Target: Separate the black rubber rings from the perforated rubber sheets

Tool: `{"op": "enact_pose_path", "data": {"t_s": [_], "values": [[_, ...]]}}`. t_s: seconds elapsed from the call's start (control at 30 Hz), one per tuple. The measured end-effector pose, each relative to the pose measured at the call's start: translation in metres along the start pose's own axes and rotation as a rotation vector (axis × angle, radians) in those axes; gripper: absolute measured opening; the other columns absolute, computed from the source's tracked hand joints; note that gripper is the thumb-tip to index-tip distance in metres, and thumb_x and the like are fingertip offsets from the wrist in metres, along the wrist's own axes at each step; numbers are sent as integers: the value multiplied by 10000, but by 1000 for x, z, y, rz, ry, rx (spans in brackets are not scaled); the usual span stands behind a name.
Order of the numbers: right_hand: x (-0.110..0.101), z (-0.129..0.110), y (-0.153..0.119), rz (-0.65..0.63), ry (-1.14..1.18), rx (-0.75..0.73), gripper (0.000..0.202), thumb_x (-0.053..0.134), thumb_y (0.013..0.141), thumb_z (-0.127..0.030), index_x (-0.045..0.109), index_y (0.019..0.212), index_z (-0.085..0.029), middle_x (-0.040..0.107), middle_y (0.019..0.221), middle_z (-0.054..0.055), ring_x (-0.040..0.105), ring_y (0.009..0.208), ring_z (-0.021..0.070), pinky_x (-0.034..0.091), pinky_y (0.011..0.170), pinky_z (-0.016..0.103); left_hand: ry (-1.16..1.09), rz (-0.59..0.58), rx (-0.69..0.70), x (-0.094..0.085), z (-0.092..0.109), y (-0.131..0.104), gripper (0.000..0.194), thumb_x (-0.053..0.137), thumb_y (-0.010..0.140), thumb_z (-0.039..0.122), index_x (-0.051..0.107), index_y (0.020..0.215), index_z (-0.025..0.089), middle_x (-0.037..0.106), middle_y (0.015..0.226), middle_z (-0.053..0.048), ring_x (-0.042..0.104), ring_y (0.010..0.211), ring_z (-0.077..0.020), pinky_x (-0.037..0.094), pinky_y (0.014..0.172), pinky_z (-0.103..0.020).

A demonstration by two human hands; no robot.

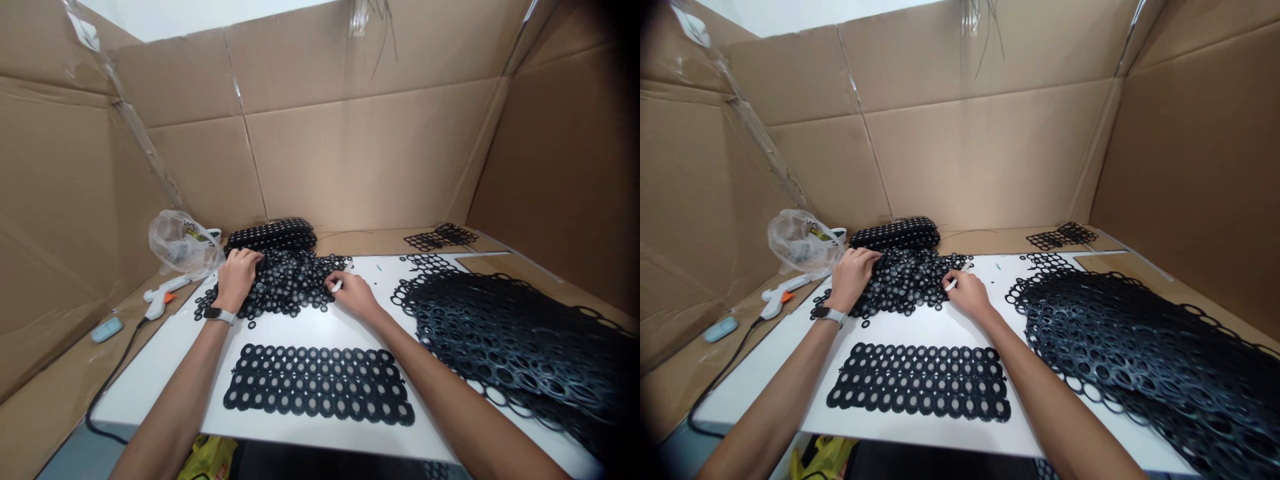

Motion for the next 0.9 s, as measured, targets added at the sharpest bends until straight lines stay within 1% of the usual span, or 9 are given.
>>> {"op": "enact_pose_path", "data": {"t_s": [0.23,0.4,0.67,0.9], "values": [[0,-1,0,-3,-10,1,254,625,914,-202,816,1064,-276,800,1135,-10,707,954,196,437,781,240,-5,-18,-1,-2,1,0,290,514,1083,251,802,1111,263,772,1157,-65,608,1057,-283,476,738,-387],[-1,-2,0,-6,-7,14,260,620,910,-190,817,1055,-278,801,1129,-17,704,936,193,428,770,243,-1,0,16,-4,2,0,277,528,1076,232,801,1112,257,779,1148,-47,610,1044,-277,476,733,-388],[-1,-2,0,-6,-3,6,266,622,906,-193,821,1067,-267,799,1135,1,700,938,196,435,777,241,-7,-16,18,-3,2,0,278,529,1084,253,807,1094,261,779,1153,-50,615,1049,-272,475,735,-372],[-1,0,0,-6,-7,12,271,621,902,-189,821,1065,-272,801,1122,-2,703,932,197,432,768,242,-9,-20,19,-3,1,0,280,528,1080,244,804,1118,255,776,1150,-55,613,1051,-274,489,753,-377]]}}
Point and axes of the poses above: each hand's wrist, its own y-axis towards the middle knuckle, its own x-axis out of the palm, z = x × y, the point moved 5 cm from there along y, towards the middle knuckle
